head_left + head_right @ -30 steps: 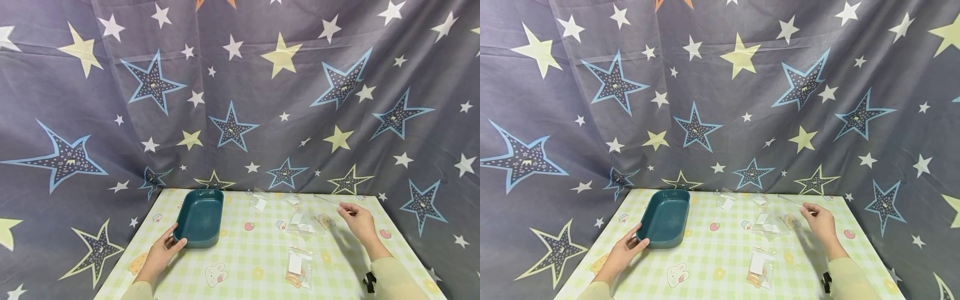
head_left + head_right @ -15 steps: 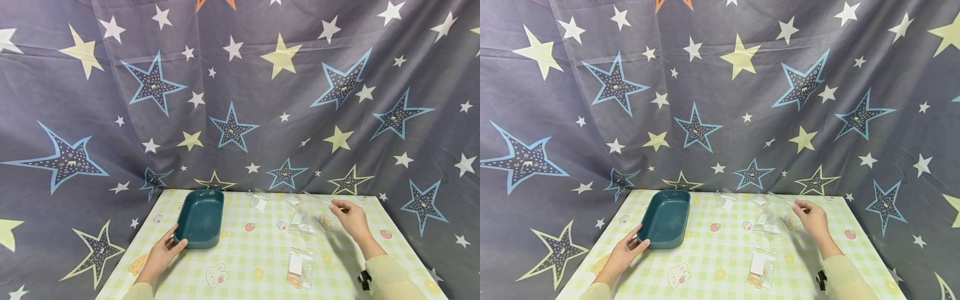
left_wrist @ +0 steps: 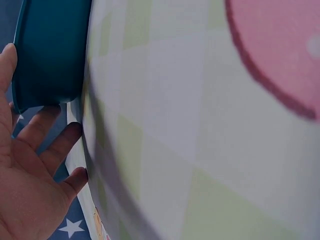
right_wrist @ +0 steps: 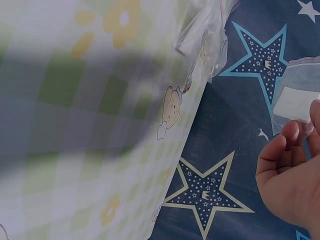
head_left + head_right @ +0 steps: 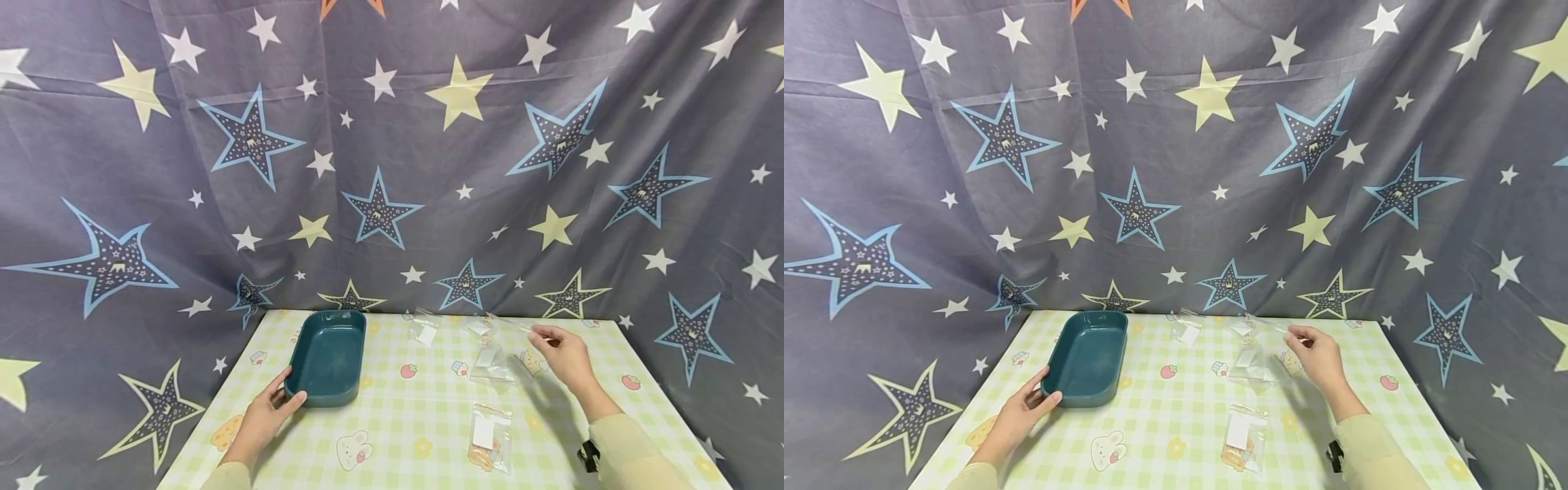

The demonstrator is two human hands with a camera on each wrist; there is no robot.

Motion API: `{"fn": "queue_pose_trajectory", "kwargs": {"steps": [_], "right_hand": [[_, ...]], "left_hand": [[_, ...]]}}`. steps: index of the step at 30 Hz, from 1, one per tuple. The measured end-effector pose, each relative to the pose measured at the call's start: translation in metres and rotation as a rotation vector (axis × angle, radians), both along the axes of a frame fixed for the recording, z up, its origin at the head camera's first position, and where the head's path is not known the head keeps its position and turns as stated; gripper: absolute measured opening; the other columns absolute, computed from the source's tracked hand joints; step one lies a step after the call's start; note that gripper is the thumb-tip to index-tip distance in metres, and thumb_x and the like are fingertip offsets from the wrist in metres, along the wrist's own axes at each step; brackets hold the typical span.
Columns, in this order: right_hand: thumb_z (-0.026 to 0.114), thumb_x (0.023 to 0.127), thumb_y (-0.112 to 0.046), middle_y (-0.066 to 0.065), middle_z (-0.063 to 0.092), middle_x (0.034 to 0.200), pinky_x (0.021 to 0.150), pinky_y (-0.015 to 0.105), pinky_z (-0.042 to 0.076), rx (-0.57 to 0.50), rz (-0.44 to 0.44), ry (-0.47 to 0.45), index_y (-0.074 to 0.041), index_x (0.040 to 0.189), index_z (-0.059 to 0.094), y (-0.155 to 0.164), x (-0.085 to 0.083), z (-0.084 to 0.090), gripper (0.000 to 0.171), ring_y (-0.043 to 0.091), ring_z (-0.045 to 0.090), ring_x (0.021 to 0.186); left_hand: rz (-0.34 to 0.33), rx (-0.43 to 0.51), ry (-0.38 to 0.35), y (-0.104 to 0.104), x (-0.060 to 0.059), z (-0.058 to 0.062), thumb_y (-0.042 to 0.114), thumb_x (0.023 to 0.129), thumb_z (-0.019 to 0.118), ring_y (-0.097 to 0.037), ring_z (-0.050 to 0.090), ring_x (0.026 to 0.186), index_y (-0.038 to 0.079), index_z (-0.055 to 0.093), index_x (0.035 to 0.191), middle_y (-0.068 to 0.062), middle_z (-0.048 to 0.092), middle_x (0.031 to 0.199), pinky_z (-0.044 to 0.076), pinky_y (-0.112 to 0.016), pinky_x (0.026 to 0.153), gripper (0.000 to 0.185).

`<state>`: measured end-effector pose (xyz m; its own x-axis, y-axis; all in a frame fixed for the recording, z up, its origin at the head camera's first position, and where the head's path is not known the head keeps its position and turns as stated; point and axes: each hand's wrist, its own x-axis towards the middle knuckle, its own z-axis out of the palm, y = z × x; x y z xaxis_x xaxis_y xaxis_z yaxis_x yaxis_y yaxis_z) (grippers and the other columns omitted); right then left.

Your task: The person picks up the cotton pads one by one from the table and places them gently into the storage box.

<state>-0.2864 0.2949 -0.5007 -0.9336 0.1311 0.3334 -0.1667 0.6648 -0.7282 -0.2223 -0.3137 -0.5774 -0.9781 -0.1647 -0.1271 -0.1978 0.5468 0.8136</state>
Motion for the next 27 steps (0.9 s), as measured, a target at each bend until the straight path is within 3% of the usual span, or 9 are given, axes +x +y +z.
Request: {"fn": "queue_pose_trajectory", "kwargs": {"steps": [17,27], "right_hand": [[0.073,0.104,-0.032,0.018,0.079,0.116,0.072,0.015,0.054,-0.019,0.036,-0.037,-0.005,0.129,0.077,-0.015,-0.002,0.0,0.037,-0.008,0.062,0.085],[0.076,0.102,-0.026,0.017,0.081,0.107,0.068,0.015,0.053,-0.017,0.064,0.016,-0.004,0.123,0.079,-0.029,-0.005,0.005,0.031,-0.009,0.062,0.078]], "left_hand": [[0.002,-0.002,-0.003,0.0,0.001,0.001,0.066,0.094,0.073,-0.043,0.049,0.151,0.029,0.029,0.172,-0.027,0.05,0.162,0.053,-0.052,0.116,0.097],[0.008,0.01,-0.008,0.0,-0.002,0.0,0.065,0.094,0.074,-0.042,0.05,0.151,0.032,0.029,0.171,-0.025,0.051,0.162,0.053,-0.052,0.116,0.096]]}}
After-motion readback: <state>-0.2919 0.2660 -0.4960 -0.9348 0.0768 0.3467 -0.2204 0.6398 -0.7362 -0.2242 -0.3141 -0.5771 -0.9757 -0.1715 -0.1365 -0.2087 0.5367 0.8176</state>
